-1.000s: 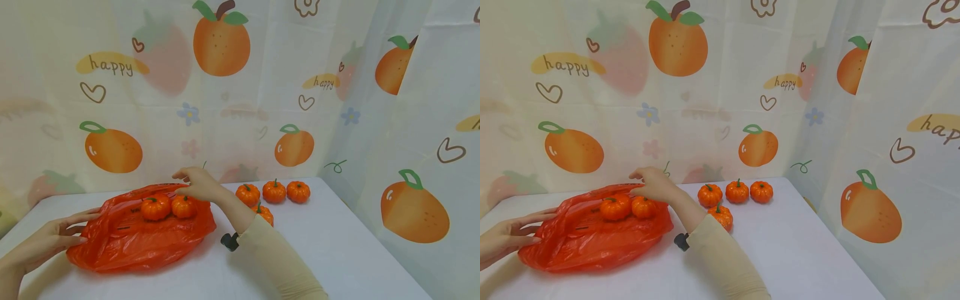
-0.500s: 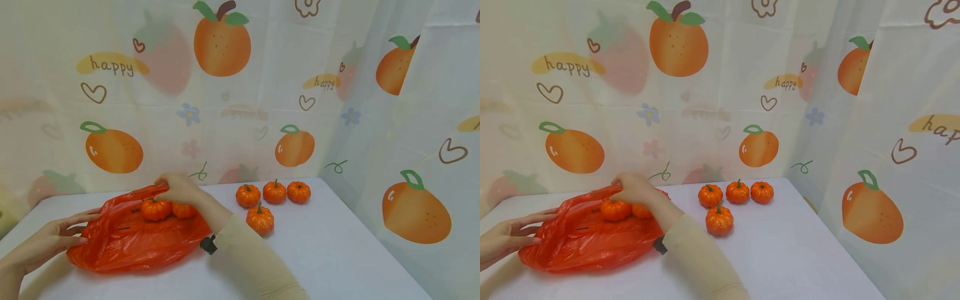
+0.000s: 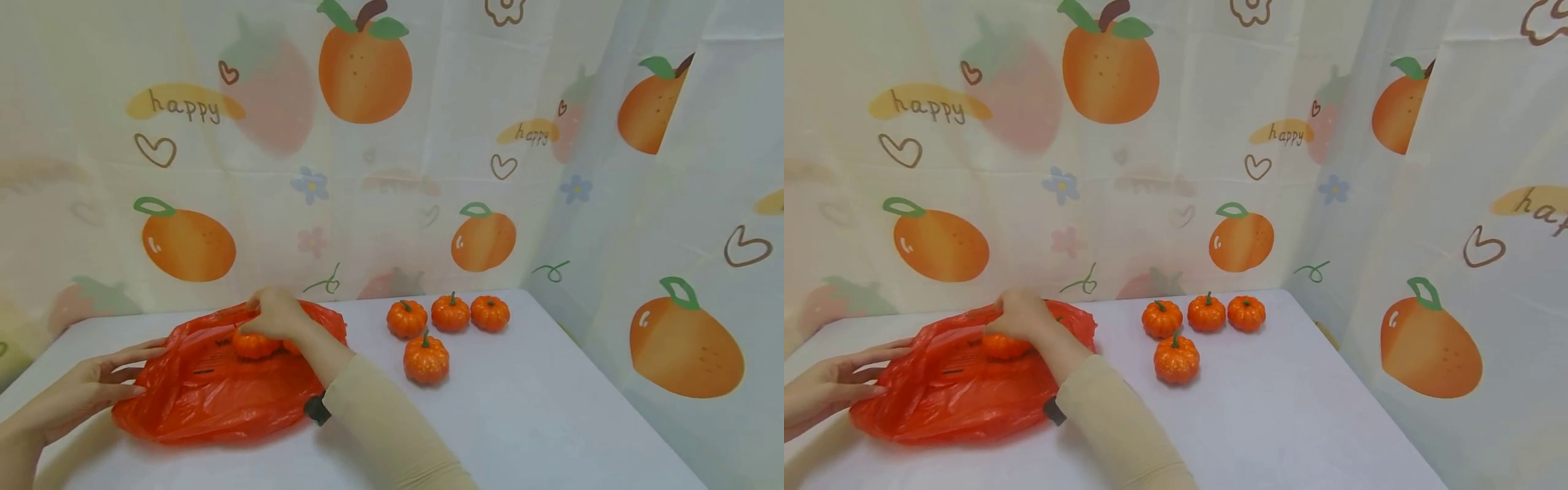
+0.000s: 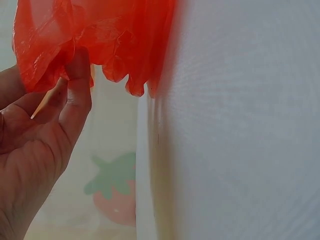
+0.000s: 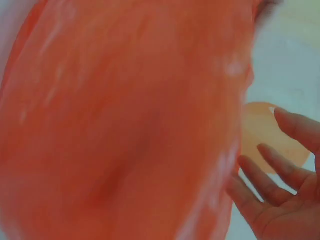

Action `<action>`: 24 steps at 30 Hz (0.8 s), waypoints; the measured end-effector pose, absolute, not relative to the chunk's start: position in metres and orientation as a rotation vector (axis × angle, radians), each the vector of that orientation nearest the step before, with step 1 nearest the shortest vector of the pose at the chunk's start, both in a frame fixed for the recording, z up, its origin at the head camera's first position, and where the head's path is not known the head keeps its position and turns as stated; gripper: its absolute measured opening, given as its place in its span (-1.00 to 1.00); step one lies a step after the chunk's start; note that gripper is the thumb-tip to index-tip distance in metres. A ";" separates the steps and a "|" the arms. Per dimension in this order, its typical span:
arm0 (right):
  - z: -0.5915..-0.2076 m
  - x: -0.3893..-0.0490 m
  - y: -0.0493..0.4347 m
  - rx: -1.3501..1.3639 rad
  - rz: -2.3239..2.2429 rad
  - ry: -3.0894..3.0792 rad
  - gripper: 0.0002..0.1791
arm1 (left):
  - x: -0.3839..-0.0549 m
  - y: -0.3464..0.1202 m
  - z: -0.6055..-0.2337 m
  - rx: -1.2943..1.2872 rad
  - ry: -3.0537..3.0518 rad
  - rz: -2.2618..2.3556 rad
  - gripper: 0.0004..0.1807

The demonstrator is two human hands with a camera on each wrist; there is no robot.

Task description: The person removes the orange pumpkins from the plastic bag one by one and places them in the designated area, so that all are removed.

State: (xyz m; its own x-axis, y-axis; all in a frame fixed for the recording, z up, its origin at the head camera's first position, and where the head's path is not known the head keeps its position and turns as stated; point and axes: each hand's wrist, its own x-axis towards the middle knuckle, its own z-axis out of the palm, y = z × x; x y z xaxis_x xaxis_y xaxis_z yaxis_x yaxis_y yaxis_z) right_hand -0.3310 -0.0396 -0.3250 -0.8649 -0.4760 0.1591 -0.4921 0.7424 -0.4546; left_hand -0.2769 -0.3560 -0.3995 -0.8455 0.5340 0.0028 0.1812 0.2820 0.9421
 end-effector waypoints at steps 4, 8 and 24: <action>-0.330 -0.330 -0.045 0.706 0.813 -2.922 -0.57 | -0.276 -0.354 -0.400 0.686 2.234 1.598 -0.40; -0.333 -0.329 -0.049 0.633 0.840 -2.948 -0.57 | -0.274 -0.353 -0.399 0.710 2.228 1.605 -0.40; -0.348 -0.326 -0.051 0.555 0.637 -2.968 -0.46 | -0.275 -0.352 -0.399 0.746 2.191 1.614 -0.41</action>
State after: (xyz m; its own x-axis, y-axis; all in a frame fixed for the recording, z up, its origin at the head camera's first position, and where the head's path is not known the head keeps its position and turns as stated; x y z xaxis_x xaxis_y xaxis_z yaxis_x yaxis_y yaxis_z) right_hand -0.3257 -0.0507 -0.3479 -0.9337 -0.3344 0.1278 -0.3574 0.8501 -0.3868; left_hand -0.2746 -0.3518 -0.3987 -0.8131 0.5799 0.0504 0.2199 0.2258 0.9490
